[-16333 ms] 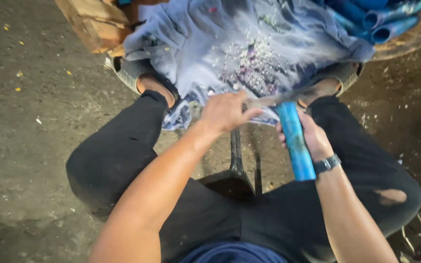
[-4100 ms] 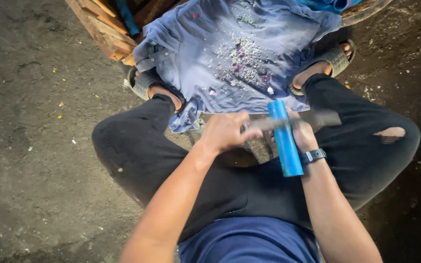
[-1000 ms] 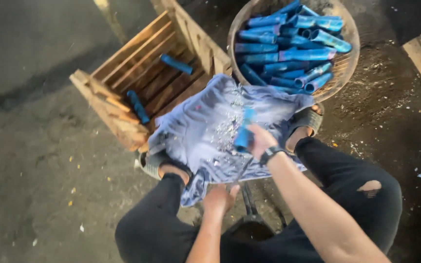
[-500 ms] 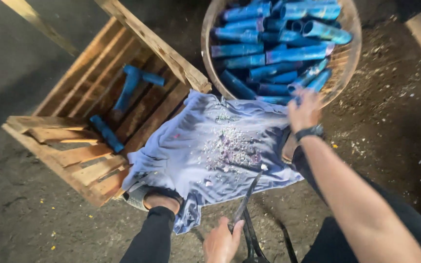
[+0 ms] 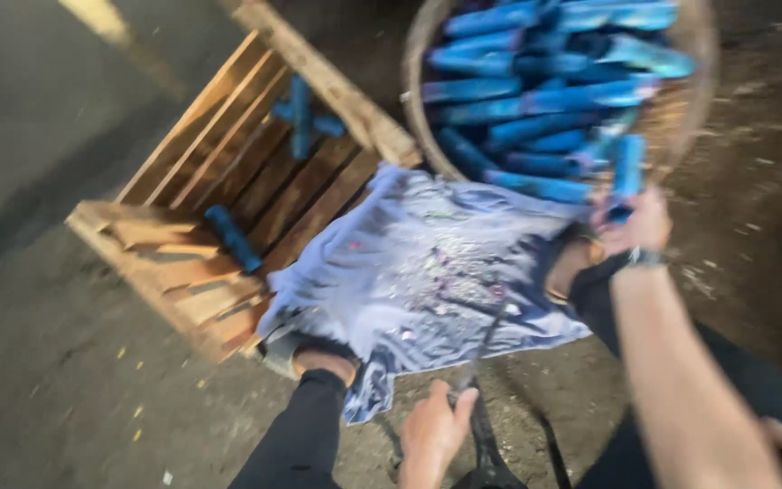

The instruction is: The person is scraping purple material off blue plastic tubes using a knife and then picking up a new tube from a basket to continue the process.

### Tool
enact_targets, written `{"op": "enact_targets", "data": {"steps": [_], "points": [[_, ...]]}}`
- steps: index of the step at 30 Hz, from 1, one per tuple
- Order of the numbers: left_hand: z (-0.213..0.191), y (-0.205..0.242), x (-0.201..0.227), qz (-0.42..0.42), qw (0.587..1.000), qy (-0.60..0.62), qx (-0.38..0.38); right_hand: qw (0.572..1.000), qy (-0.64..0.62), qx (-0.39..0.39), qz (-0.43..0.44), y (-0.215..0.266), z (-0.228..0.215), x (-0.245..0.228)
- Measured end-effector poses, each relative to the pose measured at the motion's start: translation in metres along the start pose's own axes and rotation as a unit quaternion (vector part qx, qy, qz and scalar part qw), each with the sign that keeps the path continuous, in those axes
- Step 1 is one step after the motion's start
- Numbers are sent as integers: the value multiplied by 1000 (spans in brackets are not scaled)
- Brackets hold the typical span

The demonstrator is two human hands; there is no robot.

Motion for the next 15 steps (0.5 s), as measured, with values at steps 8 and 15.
{"op": "enact_targets", "data": {"steps": [8,15], "points": [[-2,27,2,66,995,-14,75,871,-227,-434,-37,283,-55,-29],[-18,88,4,218,938,133,234,918,30,-385,-85,285,-58,-9]]}}
Point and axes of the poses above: each hand's wrist, its own y-axis away from the middle knuckle, its own z-axis out of the palm, x = y × z, the point moved 4 cm from there along -y, towards the middle knuckle, and after that the axes turned 7 degrees about y, right-handed, at the moved point
